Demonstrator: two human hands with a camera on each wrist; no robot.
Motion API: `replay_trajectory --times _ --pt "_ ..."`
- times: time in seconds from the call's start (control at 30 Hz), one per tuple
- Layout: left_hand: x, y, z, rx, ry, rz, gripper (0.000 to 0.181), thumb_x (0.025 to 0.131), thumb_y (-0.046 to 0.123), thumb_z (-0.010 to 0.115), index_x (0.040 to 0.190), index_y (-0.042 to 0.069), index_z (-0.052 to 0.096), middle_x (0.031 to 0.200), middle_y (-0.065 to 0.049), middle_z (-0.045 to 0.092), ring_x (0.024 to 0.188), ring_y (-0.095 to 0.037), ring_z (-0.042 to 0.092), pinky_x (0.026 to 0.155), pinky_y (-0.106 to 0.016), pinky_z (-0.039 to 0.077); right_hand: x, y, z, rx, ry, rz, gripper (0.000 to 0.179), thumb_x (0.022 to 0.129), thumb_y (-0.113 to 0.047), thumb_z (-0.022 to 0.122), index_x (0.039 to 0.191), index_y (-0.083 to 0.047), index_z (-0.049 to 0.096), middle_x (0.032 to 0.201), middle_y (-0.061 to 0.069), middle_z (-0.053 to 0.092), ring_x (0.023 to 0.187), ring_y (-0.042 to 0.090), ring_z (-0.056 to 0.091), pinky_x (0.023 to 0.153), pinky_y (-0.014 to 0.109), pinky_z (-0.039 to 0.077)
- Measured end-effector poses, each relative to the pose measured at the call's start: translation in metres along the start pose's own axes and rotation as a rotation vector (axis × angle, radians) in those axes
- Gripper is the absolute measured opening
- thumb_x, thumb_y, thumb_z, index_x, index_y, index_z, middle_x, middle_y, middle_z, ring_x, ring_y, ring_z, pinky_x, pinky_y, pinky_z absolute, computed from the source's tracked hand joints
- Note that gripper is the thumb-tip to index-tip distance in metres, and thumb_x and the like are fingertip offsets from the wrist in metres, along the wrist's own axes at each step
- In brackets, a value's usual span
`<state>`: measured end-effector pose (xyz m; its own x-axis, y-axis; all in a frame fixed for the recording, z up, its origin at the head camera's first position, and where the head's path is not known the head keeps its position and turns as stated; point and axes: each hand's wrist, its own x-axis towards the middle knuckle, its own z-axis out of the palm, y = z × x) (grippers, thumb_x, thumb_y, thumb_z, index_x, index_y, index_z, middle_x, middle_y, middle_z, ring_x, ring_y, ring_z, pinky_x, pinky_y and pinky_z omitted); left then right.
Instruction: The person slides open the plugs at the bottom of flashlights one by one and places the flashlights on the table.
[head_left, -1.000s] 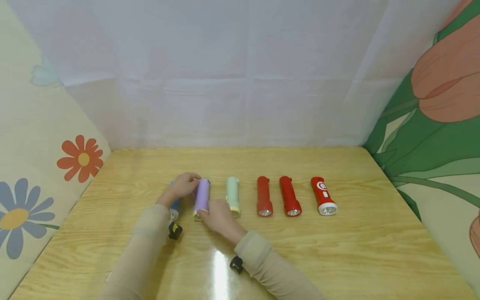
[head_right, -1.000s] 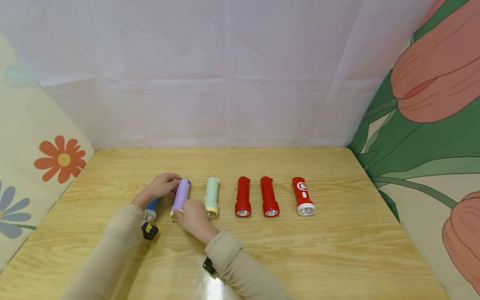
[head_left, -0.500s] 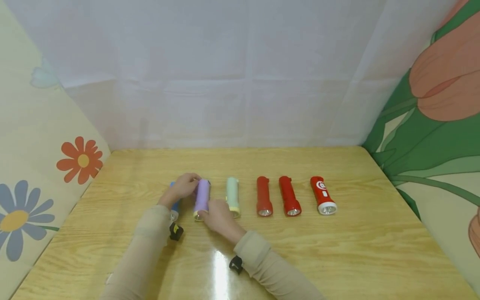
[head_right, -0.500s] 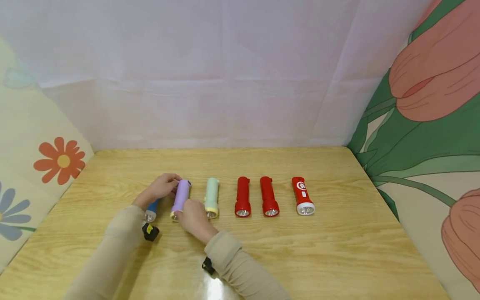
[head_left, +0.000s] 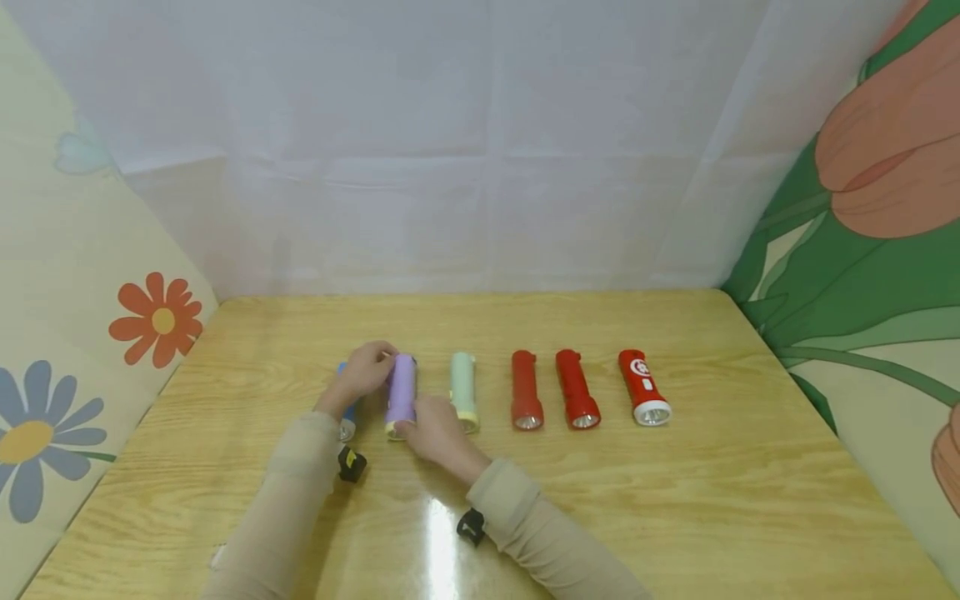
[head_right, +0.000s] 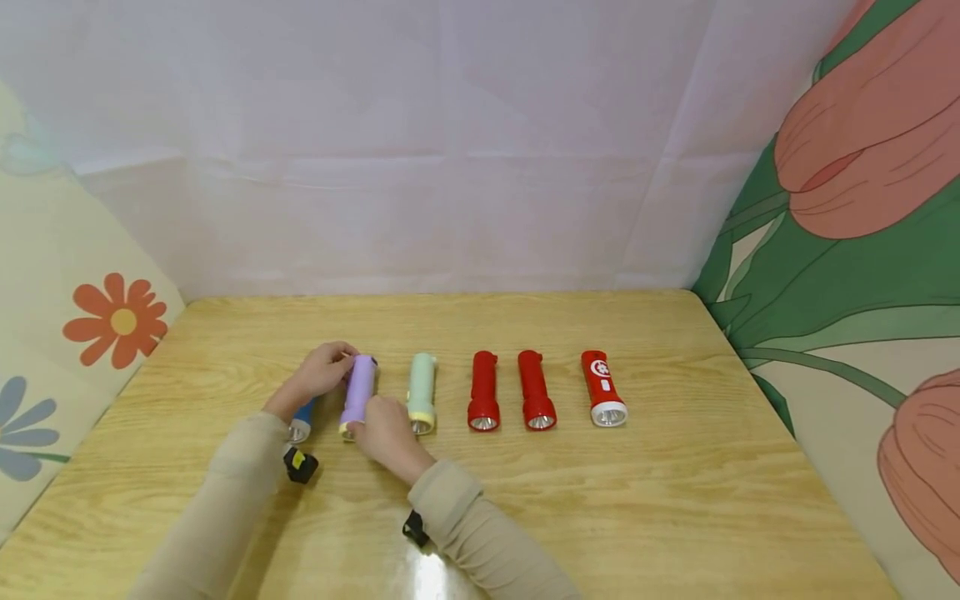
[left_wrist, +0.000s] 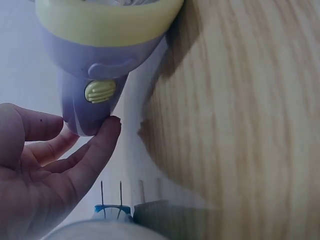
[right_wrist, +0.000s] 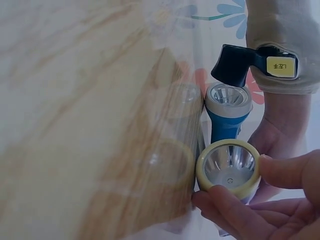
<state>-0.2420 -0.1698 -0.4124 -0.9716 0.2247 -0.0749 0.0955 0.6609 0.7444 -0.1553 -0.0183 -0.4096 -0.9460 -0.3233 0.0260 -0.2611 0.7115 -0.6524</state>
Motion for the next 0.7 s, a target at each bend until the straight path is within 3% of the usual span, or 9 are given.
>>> replay_trajectory --times 0.3,0.7 --pt "-0.0022 0.0035 -0.0012 -0.01 0.033 -0.01 0.024 0.093 0.013 0.046 0.106 -0.005 0.055 0.102 -0.024 0.058 0.089 -0.033 0.056 0.073 -0.039 0.049 -0.0009 -0.0012 -0.0016 0.005 -0.009 0.02 0.021 0.081 -0.019 0.068 0.086 0.0 0.061 0.066 0.004 0.055 0.055 0.012 0.048 0.048 0.021 0.04" --pt "-0.0055 0.0001 -0.0023 -0.167 0.071 -0.03 0.022 0.092 0.012 0.049 0.104 -0.006 0.054 0.105 -0.028 0.056 0.084 -0.032 0.059 0.07 -0.036 0.051 -0.0018 -0.0013 -0.003 0.047 -0.019 0.029 0.021 0.08 -0.016 0.069 0.089 0.001 0.062 0.068 0.005 0.057 0.056 0.012 0.049 0.048 0.02 0.042"
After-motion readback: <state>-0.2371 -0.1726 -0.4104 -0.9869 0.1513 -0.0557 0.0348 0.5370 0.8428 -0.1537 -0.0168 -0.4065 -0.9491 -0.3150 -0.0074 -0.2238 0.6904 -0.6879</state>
